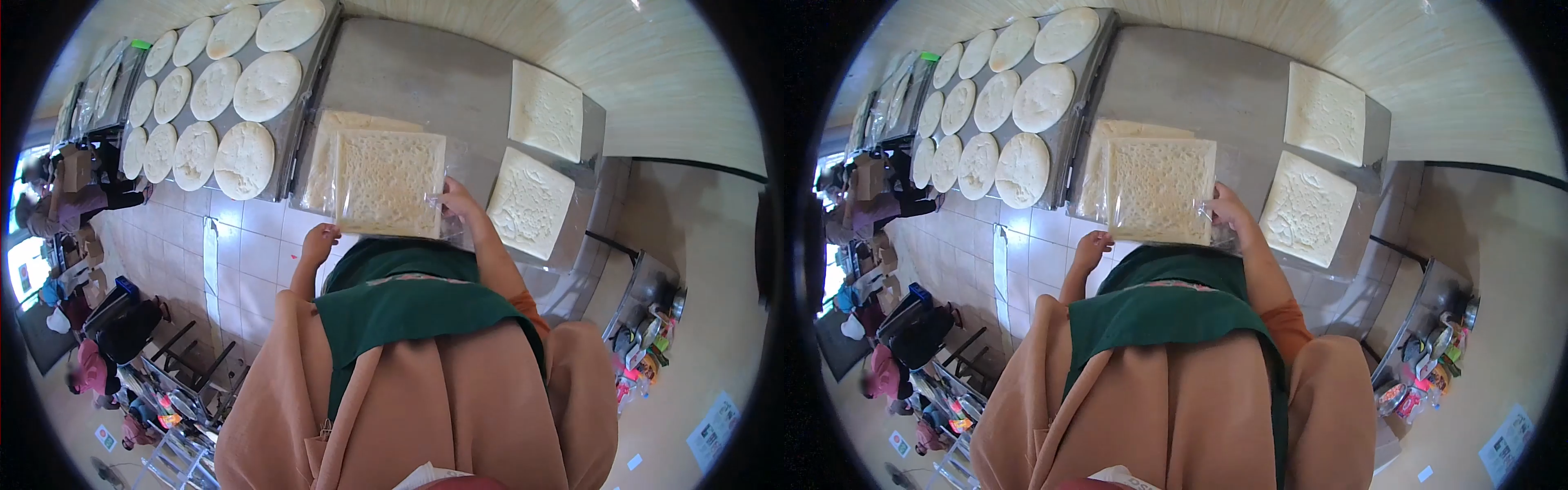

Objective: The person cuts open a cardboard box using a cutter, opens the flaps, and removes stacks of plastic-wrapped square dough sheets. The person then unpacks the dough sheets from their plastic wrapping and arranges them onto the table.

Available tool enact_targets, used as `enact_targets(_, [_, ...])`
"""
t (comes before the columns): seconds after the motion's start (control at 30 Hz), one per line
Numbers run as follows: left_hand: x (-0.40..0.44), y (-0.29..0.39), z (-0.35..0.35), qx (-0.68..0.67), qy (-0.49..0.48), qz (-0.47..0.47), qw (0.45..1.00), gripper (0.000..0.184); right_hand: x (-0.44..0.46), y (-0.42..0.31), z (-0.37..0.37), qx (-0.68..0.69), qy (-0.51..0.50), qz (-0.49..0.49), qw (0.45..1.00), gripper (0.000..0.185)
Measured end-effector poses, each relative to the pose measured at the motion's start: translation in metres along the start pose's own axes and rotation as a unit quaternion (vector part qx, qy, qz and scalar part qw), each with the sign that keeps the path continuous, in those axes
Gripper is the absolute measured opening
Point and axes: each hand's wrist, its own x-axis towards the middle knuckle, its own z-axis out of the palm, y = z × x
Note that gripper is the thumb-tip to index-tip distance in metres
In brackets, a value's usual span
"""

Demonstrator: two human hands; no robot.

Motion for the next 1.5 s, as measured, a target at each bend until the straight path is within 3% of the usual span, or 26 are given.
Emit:
enact_targets(0.03, [-0.009, 0.004, 0.001, -0.091, -0.006, -0.045, 0.995, 0.03, -0.012, -0.002, 0.002, -0.063, 0.001, 0.016, 0.998, 0.049])
enact_targets(0.13, [-0.021, 0.013, 0.002, -0.143, 0.041, -0.064, 0.987, 0.028, 0.0, 0.012, 0.001, -0.019, 0.004, -0.062, 0.998, 0.044])
enact_targets(0.27, [-0.021, 0.012, -0.004, -0.13, 0.067, -0.024, 0.989, 0.027, 0.001, 0.012, -0.011, 0.012, 0.008, -0.042, 0.999, 0.038])
enact_targets(0.4, [-0.025, 0.034, 0.003, 0.184, 0.216, 0.045, 0.958, 0.023, 0.025, 0.033, -0.022, -0.002, 0.002, -0.084, 0.996, 0.04])
enact_targets(0.43, [-0.022, 0.04, 0.002, 0.285, 0.34, 0.196, 0.875, 0.025, 0.031, 0.032, -0.019, -0.006, -0.004, -0.101, 0.995, 0.041])
enact_targets(0.53, [-0.003, 0.092, -0.001, 0.222, 0.389, 0.344, 0.826, 0.028, 0.036, 0.019, -0.004, 0.062, 0.075, -0.118, 0.988, 0.037])
enact_targets(0.63, [0.046, 0.104, 0.01, 0.058, 0.32, 0.15, 0.934, 0.03, 0.048, 0.019, 0.002, 0.06, 0.132, -0.09, 0.985, 0.031])
enact_targets(0.73, [0.073, 0.103, 0.01, 0.075, 0.294, 0.068, 0.95, 0.032, 0.043, 0.019, 0.006, 0.064, 0.152, -0.122, 0.979, 0.027])
enact_targets(0.93, [0.086, 0.089, 0.012, 0.102, 0.34, 0.057, 0.933, 0.034, 0.02, 0.018, -0.009, 0.101, 0.113, -0.159, 0.976, 0.025])
enact_targets(1.03, [0.086, 0.098, 0.014, 0.155, 0.312, 0.0, 0.937, 0.032, 0.018, 0.019, -0.009, 0.128, 0.094, -0.132, 0.978, 0.028])
enact_targets(1.13, [0.075, 0.104, 0.021, 0.236, 0.419, 0.22, 0.849, 0.045, 0.019, 0.014, 0.004, 0.123, 0.109, -0.129, 0.978, 0.033])
enact_targets(1.23, [0.074, 0.11, 0.024, 0.228, 0.201, 0.381, 0.873, 0.065, 0.028, 0.018, 0.007, 0.134, 0.102, -0.148, 0.975, 0.036])
enact_targets(1.37, [0.097, 0.087, 0.031, 0.202, 0.173, 0.32, 0.909, 0.081, 0.014, 0.007, -0.002, 0.157, 0.086, -0.152, 0.972, 0.035])
enact_targets(1.5, [0.095, 0.088, 0.032, 0.208, 0.181, 0.317, 0.908, 0.081, 0.003, 0.015, -0.015, 0.121, 0.15, -0.151, 0.969, 0.033])
